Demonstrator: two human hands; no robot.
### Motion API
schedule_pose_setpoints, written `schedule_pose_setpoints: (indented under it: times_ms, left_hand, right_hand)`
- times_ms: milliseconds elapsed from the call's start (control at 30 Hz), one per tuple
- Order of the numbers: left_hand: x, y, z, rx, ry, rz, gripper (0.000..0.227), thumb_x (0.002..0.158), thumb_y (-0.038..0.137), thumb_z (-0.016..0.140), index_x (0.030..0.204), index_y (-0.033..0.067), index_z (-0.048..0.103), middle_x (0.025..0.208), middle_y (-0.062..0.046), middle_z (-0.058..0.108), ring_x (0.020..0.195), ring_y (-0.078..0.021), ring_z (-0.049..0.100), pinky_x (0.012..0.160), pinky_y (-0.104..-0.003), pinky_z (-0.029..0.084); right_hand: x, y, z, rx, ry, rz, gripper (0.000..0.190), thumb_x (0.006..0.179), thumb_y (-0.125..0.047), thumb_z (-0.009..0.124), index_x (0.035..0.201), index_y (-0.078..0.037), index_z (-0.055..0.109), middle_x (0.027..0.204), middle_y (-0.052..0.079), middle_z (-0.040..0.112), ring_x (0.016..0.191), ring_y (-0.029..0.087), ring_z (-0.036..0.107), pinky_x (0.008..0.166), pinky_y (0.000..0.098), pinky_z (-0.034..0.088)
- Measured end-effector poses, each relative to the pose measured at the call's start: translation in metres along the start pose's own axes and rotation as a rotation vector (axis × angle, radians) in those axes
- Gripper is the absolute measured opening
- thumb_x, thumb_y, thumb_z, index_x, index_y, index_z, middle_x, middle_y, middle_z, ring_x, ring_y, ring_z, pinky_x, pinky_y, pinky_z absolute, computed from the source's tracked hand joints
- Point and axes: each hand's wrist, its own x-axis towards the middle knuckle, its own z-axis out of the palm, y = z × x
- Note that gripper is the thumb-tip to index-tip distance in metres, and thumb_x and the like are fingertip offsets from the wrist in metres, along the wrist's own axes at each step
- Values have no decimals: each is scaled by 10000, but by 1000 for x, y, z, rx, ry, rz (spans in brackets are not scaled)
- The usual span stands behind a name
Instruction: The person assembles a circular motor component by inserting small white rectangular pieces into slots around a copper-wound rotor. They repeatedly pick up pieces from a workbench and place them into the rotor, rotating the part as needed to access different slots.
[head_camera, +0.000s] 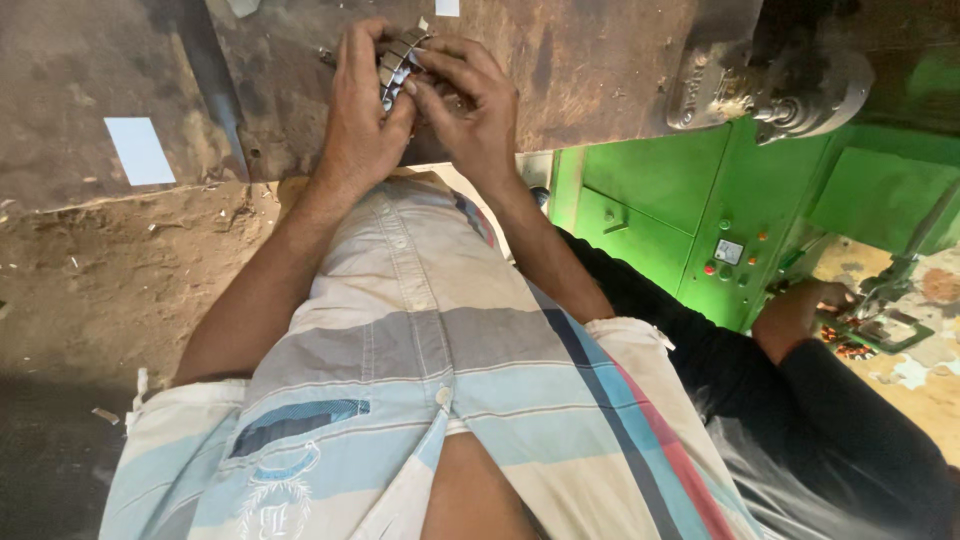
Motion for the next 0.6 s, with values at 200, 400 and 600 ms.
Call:
schedule_pose_setpoints:
  times_ms: [200,400,600]
  left_hand:
    - [-3,0,0,-3,1,-27,508,954,-40,615,1419,-16,412,1343,-233,536,1306,-398,569,1153,-466,452]
    - [-1,1,-1,-38,-11,-47,413,977,-22,621,1346,-17,435,1263,-204,549,1247,-359,599,1092,-446,469]
    - [-6,9,-3,-36,8,-57,405,975,-15,647,1325,-23,445,1248,-200,532,1217,-354,591,1064,-447,474]
  right_hand:
    - [1,18,-6,1,12,-23,84,935,67,768,1011,41,744,1049,112,699,942,177,715,798,284,615]
    - [7,12,-7,-117,-20,-82,102,904,70,770,994,35,737,984,87,701,900,168,714,760,267,596]
    - [7,3,-12,-34,-145,-23,194,888,54,813,1065,39,733,1088,127,687,999,185,700,854,288,601]
